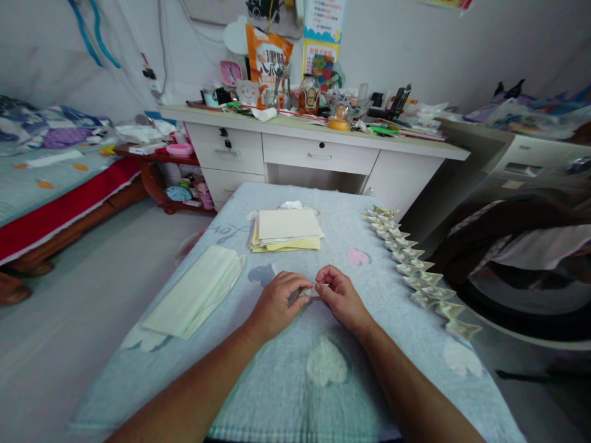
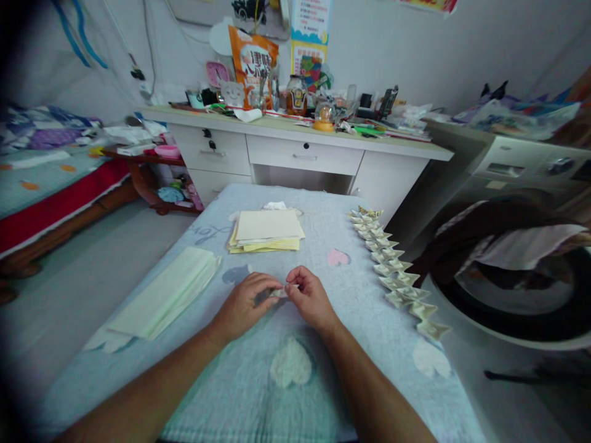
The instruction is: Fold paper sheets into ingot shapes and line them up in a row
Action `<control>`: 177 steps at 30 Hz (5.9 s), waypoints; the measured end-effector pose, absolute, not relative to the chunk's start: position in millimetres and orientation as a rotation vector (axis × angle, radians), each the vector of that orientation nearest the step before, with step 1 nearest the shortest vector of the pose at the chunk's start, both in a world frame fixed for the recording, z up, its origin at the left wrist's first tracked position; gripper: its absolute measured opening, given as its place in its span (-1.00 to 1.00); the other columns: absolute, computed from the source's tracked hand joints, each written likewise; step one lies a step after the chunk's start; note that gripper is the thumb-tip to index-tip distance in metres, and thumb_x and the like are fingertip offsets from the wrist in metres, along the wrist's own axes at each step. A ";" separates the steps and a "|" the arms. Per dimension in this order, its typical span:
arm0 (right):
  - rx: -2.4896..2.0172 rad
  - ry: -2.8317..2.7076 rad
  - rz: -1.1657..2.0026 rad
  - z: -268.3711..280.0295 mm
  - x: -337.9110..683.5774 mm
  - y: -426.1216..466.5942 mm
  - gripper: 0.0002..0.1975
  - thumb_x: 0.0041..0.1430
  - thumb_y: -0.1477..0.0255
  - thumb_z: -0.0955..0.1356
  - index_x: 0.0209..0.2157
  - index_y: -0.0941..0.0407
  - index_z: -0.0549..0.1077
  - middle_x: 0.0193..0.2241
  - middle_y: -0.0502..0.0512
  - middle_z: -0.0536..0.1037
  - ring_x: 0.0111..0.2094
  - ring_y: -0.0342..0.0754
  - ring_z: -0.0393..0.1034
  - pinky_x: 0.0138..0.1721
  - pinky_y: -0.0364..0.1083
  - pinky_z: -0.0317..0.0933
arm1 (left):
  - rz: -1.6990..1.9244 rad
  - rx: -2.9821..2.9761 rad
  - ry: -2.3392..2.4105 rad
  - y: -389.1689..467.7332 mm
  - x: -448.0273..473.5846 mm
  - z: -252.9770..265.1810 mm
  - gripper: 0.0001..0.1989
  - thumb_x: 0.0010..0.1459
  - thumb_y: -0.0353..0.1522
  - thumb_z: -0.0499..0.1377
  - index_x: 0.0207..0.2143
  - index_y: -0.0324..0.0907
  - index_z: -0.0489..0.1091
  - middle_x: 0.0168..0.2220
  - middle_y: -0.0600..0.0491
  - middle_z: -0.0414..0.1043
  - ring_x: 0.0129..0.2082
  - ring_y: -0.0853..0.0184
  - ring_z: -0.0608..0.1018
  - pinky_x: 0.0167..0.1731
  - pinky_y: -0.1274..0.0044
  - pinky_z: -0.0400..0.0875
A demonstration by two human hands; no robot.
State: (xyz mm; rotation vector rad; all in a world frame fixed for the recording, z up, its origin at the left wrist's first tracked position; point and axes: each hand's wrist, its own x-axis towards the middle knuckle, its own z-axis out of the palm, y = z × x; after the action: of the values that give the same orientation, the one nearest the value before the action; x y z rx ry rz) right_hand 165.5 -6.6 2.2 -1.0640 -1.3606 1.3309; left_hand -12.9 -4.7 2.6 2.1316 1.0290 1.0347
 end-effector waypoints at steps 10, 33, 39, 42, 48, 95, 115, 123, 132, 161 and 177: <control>-0.874 -1.258 1.381 -0.1 162.0 -6.4 -0.58 -0.07 0.33 0.51 -0.31 0.05 0.22 -0.48 -0.12 0.36 -0.47 -0.21 0.24 -0.44 -0.21 0.12 | 1.026 1.581 1.080 0.6 -9.4 -3.4 -0.77 0.01 -0.38 0.25 -0.22 -0.20 0.46 -0.30 0.04 0.52 -0.29 0.33 0.52 -0.25 0.52 0.38; -0.921 -1.389 1.337 -1.1 160.8 -8.8 -0.70 0.03 0.25 0.45 -0.36 0.10 0.29 -0.49 -0.08 0.33 -0.49 -0.20 0.20 -0.44 -0.19 0.11 | 0.971 1.364 0.930 2.3 -7.5 -5.6 -0.67 -0.05 -0.41 0.28 -0.17 -0.25 0.43 -0.28 0.00 0.52 -0.27 0.33 0.55 -0.17 0.46 0.45; -0.928 -1.405 1.325 -1.3 160.4 -9.8 -0.70 0.04 0.25 0.45 -0.36 0.09 0.29 -0.48 -0.07 0.34 -0.48 -0.19 0.21 -0.44 -0.19 0.12 | 0.957 1.433 0.985 2.6 -8.3 -7.7 -0.65 -0.05 -0.38 0.29 -0.15 -0.24 0.43 -0.28 -0.01 0.51 -0.28 0.31 0.54 -0.20 0.46 0.45; -0.947 -1.421 1.314 -1.7 160.9 -9.7 -0.71 0.05 0.24 0.44 -0.36 0.09 0.29 -0.48 -0.06 0.35 -0.47 -0.18 0.22 -0.44 -0.19 0.13 | 0.972 1.456 1.018 2.7 -8.6 -8.5 -0.65 -0.06 -0.39 0.29 -0.16 -0.23 0.44 -0.29 0.00 0.51 -0.30 0.32 0.54 -0.25 0.49 0.45; -0.942 -1.424 1.327 -4.1 162.3 -9.1 -0.72 0.08 0.24 0.42 -0.34 0.09 0.29 -0.46 -0.05 0.36 -0.46 -0.18 0.22 -0.44 -0.19 0.15 | 0.965 1.508 1.053 2.3 -9.6 -6.5 -0.65 -0.04 -0.36 0.28 -0.15 -0.23 0.44 -0.29 -0.01 0.51 -0.30 0.31 0.54 -0.28 0.50 0.44; -1.061 -1.360 1.234 -4.8 153.7 -10.6 -0.87 0.15 0.35 0.31 -0.32 0.09 0.26 -0.54 -0.13 0.32 -0.60 -0.23 0.23 -0.60 -0.23 0.15 | 1.066 1.579 1.031 -3.0 -7.3 -0.5 -0.81 0.16 -0.35 0.11 -0.21 -0.20 0.46 -0.29 0.01 0.53 -0.33 0.35 0.52 -0.31 0.55 0.38; -0.950 -1.152 1.520 0.2 157.1 -7.4 -0.85 -0.02 0.38 0.41 -0.39 0.15 0.44 -0.48 -0.04 0.43 -0.56 -0.20 0.32 -0.54 -0.18 0.29 | 1.122 1.540 1.101 -1.1 -6.8 1.0 -0.86 0.03 -0.40 0.21 -0.30 -0.23 0.46 -0.43 0.08 0.47 -0.43 0.40 0.47 -0.37 0.57 0.36; -0.908 -1.047 1.667 -3.2 158.7 -8.1 -0.80 -0.06 0.38 0.47 -0.36 0.15 0.50 -0.44 0.01 0.47 -0.50 -0.19 0.30 -0.45 -0.17 0.24 | 1.144 1.738 1.183 -1.7 -8.6 2.8 -0.85 0.05 -0.45 0.18 -0.29 -0.19 0.48 -0.43 0.11 0.46 -0.45 0.43 0.47 -0.40 0.61 0.34; -0.883 -1.084 1.668 -1.2 155.6 -9.3 -0.73 -0.10 0.36 0.51 -0.33 0.15 0.48 -0.43 0.00 0.49 -0.47 -0.20 0.28 -0.39 -0.19 0.19 | 1.182 1.833 1.217 -3.3 -9.3 3.5 -0.87 0.06 -0.44 0.19 -0.29 -0.15 0.48 -0.43 0.10 0.47 -0.45 0.41 0.47 -0.41 0.60 0.33; -0.895 -1.012 1.781 6.1 155.8 -9.9 -0.80 -0.13 0.38 0.47 -0.45 0.17 0.46 -0.56 -0.03 0.44 -0.59 -0.23 0.24 -0.54 -0.21 0.15 | 1.017 1.246 0.831 5.9 -12.2 1.3 -0.61 0.04 -0.31 0.25 -0.04 -0.21 0.39 -0.25 -0.01 0.46 -0.27 0.33 0.48 -0.25 0.53 0.35; -0.935 -1.105 1.723 6.3 168.4 -4.7 -0.72 -0.05 0.32 0.45 -0.32 0.12 0.36 -0.46 -0.04 0.44 -0.54 -0.21 0.29 -0.53 -0.21 0.19 | 1.041 1.166 0.887 4.3 -11.8 9.8 -0.68 -0.04 -0.30 0.29 -0.21 -0.23 0.41 -0.41 0.08 0.42 -0.48 0.43 0.42 -0.44 0.58 0.30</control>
State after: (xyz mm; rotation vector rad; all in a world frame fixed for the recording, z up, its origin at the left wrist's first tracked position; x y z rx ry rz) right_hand 168.4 -4.7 6.3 -0.9345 -1.1049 1.7234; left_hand -11.8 4.3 9.8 1.1660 0.8872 1.0413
